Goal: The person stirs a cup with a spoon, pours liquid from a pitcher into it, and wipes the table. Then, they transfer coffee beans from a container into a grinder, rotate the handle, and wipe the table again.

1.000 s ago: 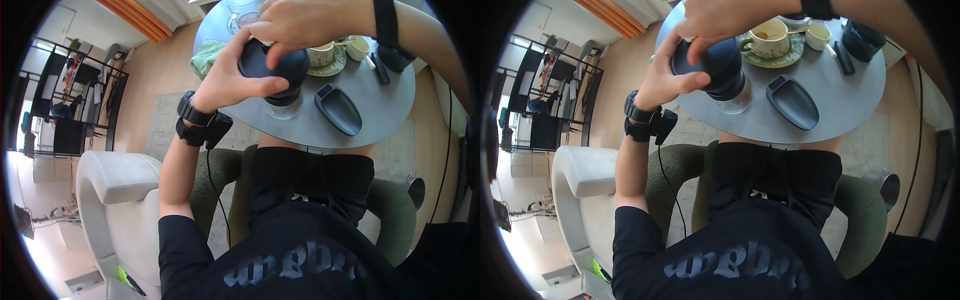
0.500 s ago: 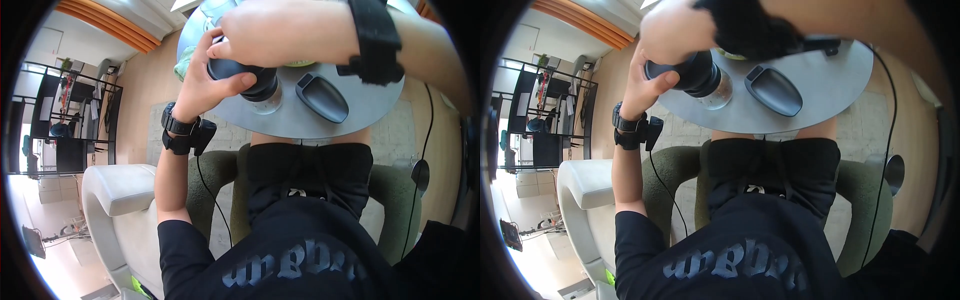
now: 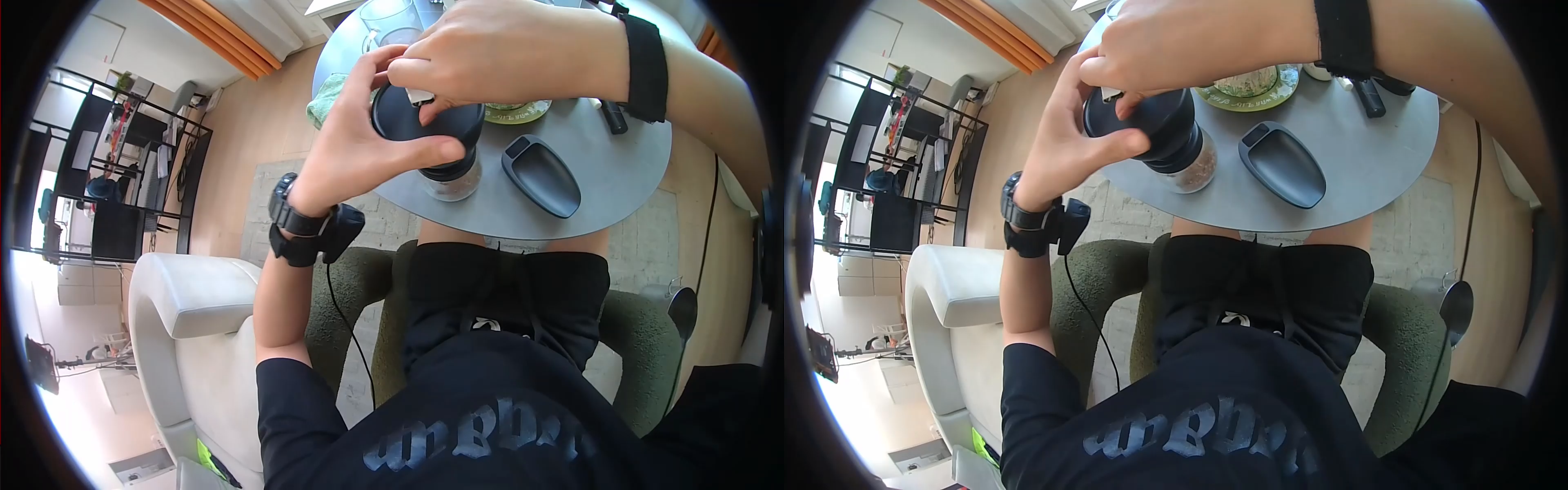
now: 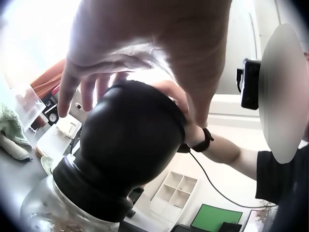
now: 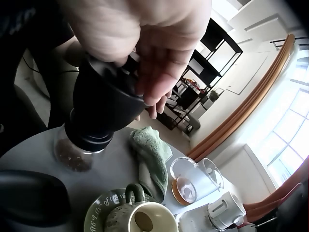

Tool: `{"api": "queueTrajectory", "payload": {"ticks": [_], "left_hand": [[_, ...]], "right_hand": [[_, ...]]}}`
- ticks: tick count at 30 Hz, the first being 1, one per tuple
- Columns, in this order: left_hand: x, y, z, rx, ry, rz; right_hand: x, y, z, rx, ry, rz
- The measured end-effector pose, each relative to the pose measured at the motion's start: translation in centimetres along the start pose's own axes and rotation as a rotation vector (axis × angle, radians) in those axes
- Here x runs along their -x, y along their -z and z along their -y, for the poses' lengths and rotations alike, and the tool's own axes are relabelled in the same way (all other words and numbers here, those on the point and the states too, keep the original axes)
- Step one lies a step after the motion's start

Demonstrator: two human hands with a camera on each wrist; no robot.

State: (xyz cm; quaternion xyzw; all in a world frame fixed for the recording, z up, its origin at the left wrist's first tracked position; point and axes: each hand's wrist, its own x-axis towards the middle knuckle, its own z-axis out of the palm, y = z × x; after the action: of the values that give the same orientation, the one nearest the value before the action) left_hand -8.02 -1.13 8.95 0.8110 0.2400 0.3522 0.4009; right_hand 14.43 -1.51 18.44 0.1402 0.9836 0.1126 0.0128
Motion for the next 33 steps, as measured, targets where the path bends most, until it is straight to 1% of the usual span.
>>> {"api": "queueTrajectory", "payload": {"ticks": [2, 4, 6, 8, 11, 12, 13, 14, 16, 18, 19, 20, 21, 22, 23, 24, 25, 26, 28, 30, 31, 33], "left_hand": [[-0.1, -0.1, 0.5, -0.111, -0.03, -0.026], [-0.2, 0.2, 0.3, -0.048, 0.006, 0.019], [-0.5, 0.5, 0.0, -0.019, 0.039, 0.054], [-0.6, 0.8, 0.0, -0.031, 0.068, 0.071], [-1.0, 1.0, 0.4, -0.099, 0.008, 0.09], [-0.9, 0.9, 0.7, -0.071, -0.017, 0.089], [-0.8, 0.7, 0.3, -0.062, -0.002, 0.071], [-0.6, 0.5, 0.0, -0.044, 0.011, 0.054], [-0.5, 0.3, 0.2, -0.047, -0.043, 0.026], [-0.6, -0.1, 0.6, -0.027, -0.072, 0.017], [-0.5, -0.1, 0.7, -0.005, -0.07, 0.018], [-0.4, -0.1, 0.8, 0.015, -0.068, 0.019], [-0.2, 0.1, 0.8, 0.009, -0.014, 0.042], [-0.1, 0.1, 0.8, 0.01, -0.011, 0.036], [-0.1, 0.1, 0.8, 0.009, -0.011, 0.03], [-0.1, 0.2, 0.9, 0.006, -0.013, 0.025], [-0.4, 0.5, 1.1, -0.058, -0.069, 0.075], [-0.9, 0.9, 1.5, -0.122, -0.127, 0.125], [-0.9, 1.2, 1.5, -0.155, -0.122, 0.161], [-0.5, 1.2, 1.0, -0.098, 0.002, 0.139], [-0.6, 1.2, 1.1, -0.066, -0.01, 0.144], [-1.1, 1.3, 1.4, -0.003, -0.029, 0.158]], "right_hand": [[-0.2, 1.6, 0.1, -0.067, 0.04, 0.062], [-0.7, 2.3, 0.3, -0.055, 0.028, 0.153], [-1.1, 1.8, -0.3, 0.015, 0.076, 0.132], [-1.4, -0.2, -2.2, 0.108, 0.218, -0.018], [-2.0, -0.1, -2.3, 0.057, 0.177, 0.029], [-2.2, 0.4, -1.9, 0.013, 0.136, 0.024], [-2.1, 1.2, -1.1, -0.036, 0.092, 0.027], [-2.1, 0.7, -0.8, -0.038, 0.015, 0.04], [-2.8, 0.4, 0.2, -0.039, -0.139, 0.066], [-3.6, 0.4, 1.7, -0.057, -0.503, 0.305], [-2.6, -2.1, 1.6, 0.015, -0.316, -0.191], [-2.1, -3.8, 0.1, -0.028, -0.294, -0.152], [-2.6, -4.0, -0.7, -0.072, -0.272, -0.112], [-3.0, -4.2, -1.1, -0.115, -0.248, -0.073], [-3.1, -4.1, -1.3, -0.164, -0.313, 0.006], [-2.9, -3.1, -0.6, -0.052, -0.262, -0.001], [-2.4, -1.6, 0.6, 0.058, -0.21, -0.007], [-2.2, -1.2, 0.6, 0.066, -0.167, -0.012], [-1.8, -0.3, 0.6, 0.081, -0.081, -0.024], [-1.6, 0.5, -0.3, 0.023, 0.04, -0.023], [-1.5, -0.5, -1.1, 0.095, 0.105, -0.025], [-1.5, -1.1, -2.7, 0.119, 0.195, -0.062]]}}
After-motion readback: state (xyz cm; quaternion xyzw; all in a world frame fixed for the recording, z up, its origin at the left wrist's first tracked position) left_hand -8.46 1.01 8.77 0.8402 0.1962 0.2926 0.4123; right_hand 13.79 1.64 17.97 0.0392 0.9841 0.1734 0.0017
